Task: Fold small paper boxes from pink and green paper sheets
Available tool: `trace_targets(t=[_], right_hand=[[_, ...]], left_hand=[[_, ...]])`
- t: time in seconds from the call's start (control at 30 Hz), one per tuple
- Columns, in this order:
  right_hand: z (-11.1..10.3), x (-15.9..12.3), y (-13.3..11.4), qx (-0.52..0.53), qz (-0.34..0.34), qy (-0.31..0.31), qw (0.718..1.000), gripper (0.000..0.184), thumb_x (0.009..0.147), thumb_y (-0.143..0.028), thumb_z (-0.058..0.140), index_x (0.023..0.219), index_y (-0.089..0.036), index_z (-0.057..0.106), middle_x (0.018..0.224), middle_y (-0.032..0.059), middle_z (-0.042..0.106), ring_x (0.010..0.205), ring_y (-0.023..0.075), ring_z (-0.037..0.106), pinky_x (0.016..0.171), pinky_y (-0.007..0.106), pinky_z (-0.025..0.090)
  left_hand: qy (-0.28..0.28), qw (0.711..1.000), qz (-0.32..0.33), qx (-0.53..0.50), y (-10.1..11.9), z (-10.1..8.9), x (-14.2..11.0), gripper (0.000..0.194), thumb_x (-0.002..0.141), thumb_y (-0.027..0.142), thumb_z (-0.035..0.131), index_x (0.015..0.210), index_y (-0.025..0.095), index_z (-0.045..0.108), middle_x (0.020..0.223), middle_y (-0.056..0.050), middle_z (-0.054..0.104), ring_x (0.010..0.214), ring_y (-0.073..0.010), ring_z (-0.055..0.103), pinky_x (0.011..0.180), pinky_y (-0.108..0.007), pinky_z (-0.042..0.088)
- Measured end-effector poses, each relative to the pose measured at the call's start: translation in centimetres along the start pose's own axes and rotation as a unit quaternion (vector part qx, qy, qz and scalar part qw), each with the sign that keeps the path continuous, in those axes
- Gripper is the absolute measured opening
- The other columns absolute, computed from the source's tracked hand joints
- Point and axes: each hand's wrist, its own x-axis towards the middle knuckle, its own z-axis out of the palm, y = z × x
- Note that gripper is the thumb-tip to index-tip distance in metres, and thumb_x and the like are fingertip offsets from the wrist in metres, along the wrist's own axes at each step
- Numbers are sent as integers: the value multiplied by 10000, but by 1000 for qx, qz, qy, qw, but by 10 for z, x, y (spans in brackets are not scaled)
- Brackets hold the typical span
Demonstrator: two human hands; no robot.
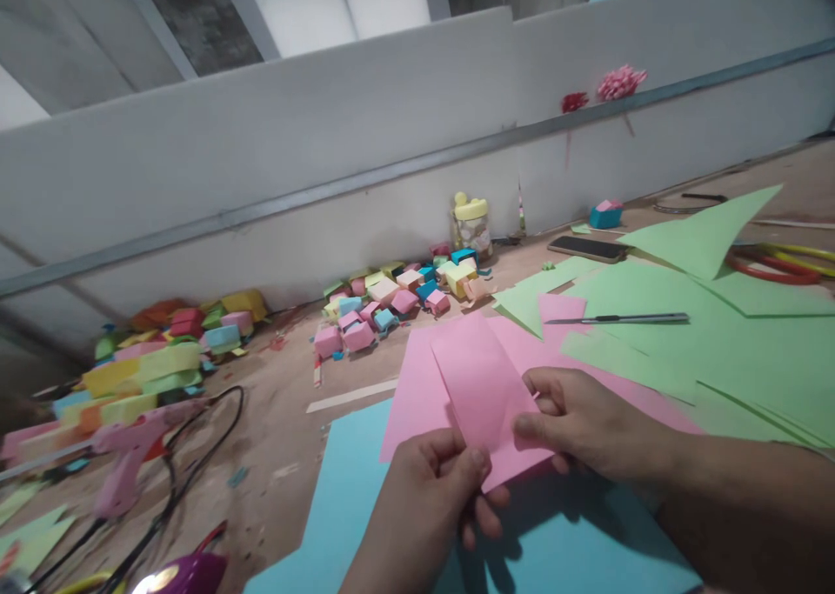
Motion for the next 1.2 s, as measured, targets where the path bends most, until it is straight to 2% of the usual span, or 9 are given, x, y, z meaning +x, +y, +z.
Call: trace_targets(t=[0.2,0.33,0.47,0.6,0.8,0.9,0.97,1.1,1.2], right_hand=[[-3,1,2,2,-35,-8,999,269,785,-335,597,648,-166,439,421,-97,379,366,39,374,364,154,245],[-1,0,-2,79,-24,-82,993,86,749,-201,563,740,-148,496,517,-57,498,426,46,422,394,149,289],[1,0,-3,99,-13,-69,993,101,688,-116,548,788,-125,534,586,-28,556,477,56,464,418,150,320],[1,2,2,83,-4,-52,995,96,688,-146,576,773,-126,535,571,-25,560,459,62,455,398,157,312],[-1,2,6,113,6,-66,991,58,734,-181,574,759,-138,545,530,-49,519,405,38,441,380,138,272],[-4,3,7,159,6,-75,984,200,783,-310,577,694,-145,510,508,-70,447,354,17,385,353,146,190],[-6,3,6,164,-13,-97,982,213,763,-334,605,727,-132,547,542,-56,466,391,25,394,367,149,215],[-5,4,3,157,-33,-154,975,148,685,-182,623,807,-99,613,671,9,559,551,67,464,458,160,330],[-2,2,3,169,-37,-108,979,137,679,-176,625,795,-106,613,648,6,567,537,77,481,453,168,348]], left_hand=[[7,1000,13,0,0,-2,-2,223,657,356,651,629,150,571,465,-11,632,317,-55,459,323,-161,261],[19,1000,23,3,-1,-6,0,255,681,383,652,616,154,560,467,5,612,335,-50,460,340,-158,272],[7,999,33,16,1,-5,-1,285,732,421,612,647,154,560,494,-1,621,357,-61,497,354,-160,292],[-15,999,26,28,3,-1,-4,181,735,320,628,714,142,600,557,-13,656,407,-70,554,368,-150,298],[-20,999,27,18,0,-3,-2,202,727,343,611,695,145,588,520,-2,642,369,-49,495,355,-149,294],[-22,999,26,17,-3,-8,-1,257,693,392,646,654,154,556,472,4,620,345,-52,478,343,-154,276],[-24,999,25,17,-1,-10,-3,268,680,391,662,634,152,549,453,2,611,336,-52,471,339,-153,260],[-12,1000,28,5,5,-12,-7,217,737,340,645,694,136,584,484,3,616,351,-32,466,359,-137,237],[39,998,42,-40,4,-10,-6,328,743,458,646,671,147,568,501,3,615,394,-41,490,389,-136,278]])
